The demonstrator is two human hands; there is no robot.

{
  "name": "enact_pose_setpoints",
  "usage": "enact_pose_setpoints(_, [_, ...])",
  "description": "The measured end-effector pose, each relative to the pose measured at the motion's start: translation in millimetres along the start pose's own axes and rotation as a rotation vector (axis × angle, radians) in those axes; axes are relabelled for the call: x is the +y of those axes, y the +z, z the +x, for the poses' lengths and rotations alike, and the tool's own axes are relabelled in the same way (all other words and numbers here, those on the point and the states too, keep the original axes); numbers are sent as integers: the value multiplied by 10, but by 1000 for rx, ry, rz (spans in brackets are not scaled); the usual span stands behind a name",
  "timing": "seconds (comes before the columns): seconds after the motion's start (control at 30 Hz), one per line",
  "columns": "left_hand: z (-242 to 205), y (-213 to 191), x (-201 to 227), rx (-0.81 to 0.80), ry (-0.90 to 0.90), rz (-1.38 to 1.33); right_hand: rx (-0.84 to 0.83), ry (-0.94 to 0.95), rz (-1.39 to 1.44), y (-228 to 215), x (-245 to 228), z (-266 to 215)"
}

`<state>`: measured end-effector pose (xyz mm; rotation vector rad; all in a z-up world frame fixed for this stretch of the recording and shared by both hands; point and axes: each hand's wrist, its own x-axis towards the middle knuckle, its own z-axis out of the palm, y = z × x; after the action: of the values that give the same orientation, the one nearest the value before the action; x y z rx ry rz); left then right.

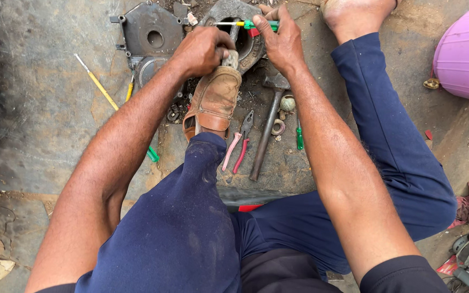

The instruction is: The person sits on the ground and uses pliers and a hammer to work on a metal engine part. They then use a screwdriver to adjust a small component within the part.

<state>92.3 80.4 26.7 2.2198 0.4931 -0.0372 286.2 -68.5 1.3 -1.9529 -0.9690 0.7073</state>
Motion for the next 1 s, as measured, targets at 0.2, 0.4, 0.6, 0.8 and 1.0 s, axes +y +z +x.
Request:
enact_pose_setpoints(0.2, [125,-2,200,-168,61,140,3,-14,23,15,0,0])
enact_pose_setpoints(0.4, [344,24,323,-392,-3,207,-5,-16,46,12,-1,20])
enact_pose_setpoints(0.6, [422,65,294,-430,163,284,-16,-8,15,17,10,14])
enact_pose_setpoints(0.8, [334,18,226,-310,59,105,-35,11,34,5,26,29])
enact_pose_setpoints(1.0, [50,59,208,-110,-69,-31,-2,-5,91,-23,12,-27])
